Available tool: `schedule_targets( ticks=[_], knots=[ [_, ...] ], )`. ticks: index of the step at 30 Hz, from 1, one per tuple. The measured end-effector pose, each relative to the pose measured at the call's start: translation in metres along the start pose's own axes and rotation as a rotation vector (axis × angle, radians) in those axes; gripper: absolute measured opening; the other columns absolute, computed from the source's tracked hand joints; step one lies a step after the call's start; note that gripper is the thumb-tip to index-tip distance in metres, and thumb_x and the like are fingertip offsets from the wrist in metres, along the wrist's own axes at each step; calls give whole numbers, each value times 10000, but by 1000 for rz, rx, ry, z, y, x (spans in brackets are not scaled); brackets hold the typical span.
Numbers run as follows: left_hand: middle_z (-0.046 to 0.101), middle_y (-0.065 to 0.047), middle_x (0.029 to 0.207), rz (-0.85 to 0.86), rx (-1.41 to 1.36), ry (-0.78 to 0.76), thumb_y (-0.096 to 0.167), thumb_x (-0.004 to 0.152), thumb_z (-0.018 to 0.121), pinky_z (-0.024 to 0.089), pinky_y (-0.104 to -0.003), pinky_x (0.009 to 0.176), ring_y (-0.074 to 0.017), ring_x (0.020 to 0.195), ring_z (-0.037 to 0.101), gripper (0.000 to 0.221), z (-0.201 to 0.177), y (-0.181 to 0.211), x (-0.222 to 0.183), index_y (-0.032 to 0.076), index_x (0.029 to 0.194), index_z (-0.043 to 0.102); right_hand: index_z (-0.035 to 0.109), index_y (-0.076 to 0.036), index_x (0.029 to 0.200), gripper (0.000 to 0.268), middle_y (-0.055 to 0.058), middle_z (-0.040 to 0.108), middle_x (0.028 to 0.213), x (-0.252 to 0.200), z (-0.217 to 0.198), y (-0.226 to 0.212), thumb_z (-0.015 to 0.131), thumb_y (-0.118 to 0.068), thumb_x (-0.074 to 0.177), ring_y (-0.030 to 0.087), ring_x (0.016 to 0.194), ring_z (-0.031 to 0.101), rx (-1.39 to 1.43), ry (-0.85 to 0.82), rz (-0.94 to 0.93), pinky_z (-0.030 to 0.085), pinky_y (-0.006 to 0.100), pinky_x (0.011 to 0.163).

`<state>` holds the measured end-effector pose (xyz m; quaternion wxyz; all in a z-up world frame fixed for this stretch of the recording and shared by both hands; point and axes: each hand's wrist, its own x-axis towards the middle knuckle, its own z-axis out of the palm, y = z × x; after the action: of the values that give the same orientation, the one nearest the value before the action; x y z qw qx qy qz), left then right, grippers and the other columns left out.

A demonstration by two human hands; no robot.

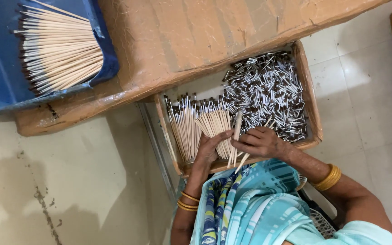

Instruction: The person gathers groups of wooden sticks from a container and a drawer, aligning them by hand before placing the bundles into a white box.

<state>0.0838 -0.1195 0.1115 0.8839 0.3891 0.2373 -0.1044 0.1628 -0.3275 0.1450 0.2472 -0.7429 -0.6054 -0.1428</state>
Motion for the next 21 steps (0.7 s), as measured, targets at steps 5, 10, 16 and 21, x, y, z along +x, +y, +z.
schedule_targets(
  ticks=[5, 10, 16, 21],
  knots=[
    [778, -167, 1055, -54, 49, 1, 59, 865, 801, 661, -360, 916, -244, 1012, 763, 325, -17, -21, 11, 8, 1154, 663, 633, -148, 1122, 184, 40, 637, 986, 16, -1, -11, 663, -265, 984, 207, 874, 620, 61, 235, 214, 508, 330, 697],
    [738, -161, 1085, 50, 69, -93, 5, 848, 826, 640, -394, 899, -259, 1012, 731, 435, -11, -22, 9, -5, 1234, 627, 628, -68, 1102, 175, -32, 601, 751, 13, 17, -19, 556, -219, 1051, 92, 614, 546, 956, 147, 1177, 444, 225, 498],
    [742, -127, 1135, -4, 91, -62, 41, 840, 790, 643, -373, 941, -240, 1070, 730, 483, 5, -3, 2, 46, 1280, 590, 588, -89, 1050, 114, 2, 564, 712, 15, 20, -7, 534, -189, 1053, 101, 599, 541, 1367, 438, 1386, 443, 257, 497],
    [746, -187, 1120, -7, 2, -88, 25, 866, 771, 648, -413, 931, -287, 1058, 732, 416, -21, -26, 13, 6, 1250, 612, 607, -96, 1120, 132, -30, 570, 719, -5, 16, -3, 587, -157, 1005, 69, 551, 537, 1315, 270, 1157, 455, 251, 451]
  ],
)
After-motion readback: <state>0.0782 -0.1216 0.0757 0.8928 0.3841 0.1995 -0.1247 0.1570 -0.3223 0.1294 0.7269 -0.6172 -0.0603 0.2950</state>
